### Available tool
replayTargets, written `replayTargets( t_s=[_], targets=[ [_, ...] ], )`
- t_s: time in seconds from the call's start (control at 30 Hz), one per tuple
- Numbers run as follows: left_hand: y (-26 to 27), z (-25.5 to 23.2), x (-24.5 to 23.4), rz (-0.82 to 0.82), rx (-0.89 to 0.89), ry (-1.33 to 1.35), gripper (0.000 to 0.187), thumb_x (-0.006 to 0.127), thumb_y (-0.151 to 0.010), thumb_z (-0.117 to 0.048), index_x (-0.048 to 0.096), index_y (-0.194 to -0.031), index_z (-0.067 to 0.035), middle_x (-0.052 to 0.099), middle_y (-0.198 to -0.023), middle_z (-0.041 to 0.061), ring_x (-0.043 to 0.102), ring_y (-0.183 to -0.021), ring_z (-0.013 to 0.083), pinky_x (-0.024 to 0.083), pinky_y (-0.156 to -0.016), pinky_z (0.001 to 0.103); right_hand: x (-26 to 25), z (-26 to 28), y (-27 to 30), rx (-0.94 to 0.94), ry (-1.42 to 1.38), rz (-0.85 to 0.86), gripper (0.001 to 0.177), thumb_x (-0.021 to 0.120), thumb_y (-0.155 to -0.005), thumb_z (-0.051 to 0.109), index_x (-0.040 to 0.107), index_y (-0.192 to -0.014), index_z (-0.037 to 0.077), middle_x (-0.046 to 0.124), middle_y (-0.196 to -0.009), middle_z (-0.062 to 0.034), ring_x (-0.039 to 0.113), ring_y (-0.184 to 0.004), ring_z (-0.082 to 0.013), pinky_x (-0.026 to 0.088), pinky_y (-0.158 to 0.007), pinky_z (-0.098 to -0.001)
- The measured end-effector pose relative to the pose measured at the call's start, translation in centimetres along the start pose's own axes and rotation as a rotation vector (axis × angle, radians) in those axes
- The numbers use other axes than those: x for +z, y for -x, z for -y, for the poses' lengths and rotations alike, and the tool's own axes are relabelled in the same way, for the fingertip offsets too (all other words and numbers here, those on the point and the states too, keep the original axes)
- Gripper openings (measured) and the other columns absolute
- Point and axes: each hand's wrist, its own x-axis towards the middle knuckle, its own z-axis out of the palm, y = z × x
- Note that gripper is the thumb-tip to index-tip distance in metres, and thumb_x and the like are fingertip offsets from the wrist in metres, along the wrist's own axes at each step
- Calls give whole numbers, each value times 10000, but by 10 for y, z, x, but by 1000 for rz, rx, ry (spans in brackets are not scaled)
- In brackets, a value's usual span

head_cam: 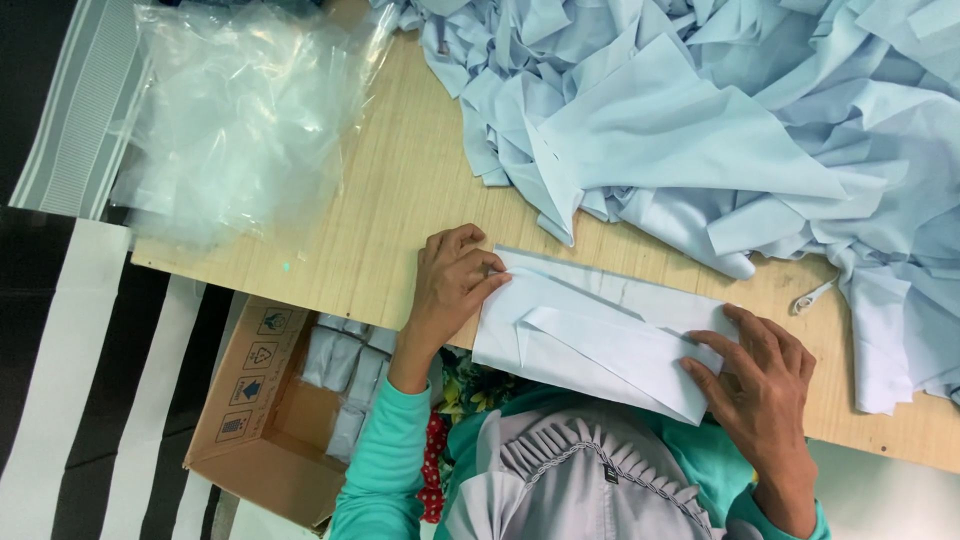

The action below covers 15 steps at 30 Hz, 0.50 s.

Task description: The person picks up pieces of white fabric from a large pile, folds them into small rectangular shapes, and places them into a cardboard box.

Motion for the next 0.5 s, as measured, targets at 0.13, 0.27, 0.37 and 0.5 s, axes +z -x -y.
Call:
replayTargets(
  t_s=[0.13,0.27,0.37,0.5],
  targets=[
    [-1,3,0,-7,22,-6,152,752,-931,-344,738,-964,-197,579,-1248,51,515,-1156,291,441,-959,439,2,0,1,15,7,-7,268,733,-932,381,744,-1166,251,636,-1467,-69,554,-1339,-329,353,-1116,-470],
    [-4,2,0,-15,26,8,145,754,-938,-322,738,-977,-183,577,-1200,39,530,-1123,278,450,-944,424,7,-3,4,39,41,-20,255,750,-921,408,749,-1133,266,650,-1458,-43,566,-1320,-313,364,-1105,-453],
    [-5,5,4,-43,48,-17,142,788,-917,-293,740,-974,-173,582,-1185,33,546,-1099,263,451,-918,425,9,-3,3,43,39,-31,262,760,-922,399,749,-1141,256,655,-1439,-34,570,-1297,-305,365,-1086,-445],
    [-5,5,4,-36,27,-8,140,778,-923,-308,738,-978,-186,581,-1187,24,546,-1100,269,449,-908,434,10,-3,2,51,42,-40,236,771,-930,387,751,-1124,254,662,-1425,-40,577,-1292,-312,370,-1070,-455]
  ],
)
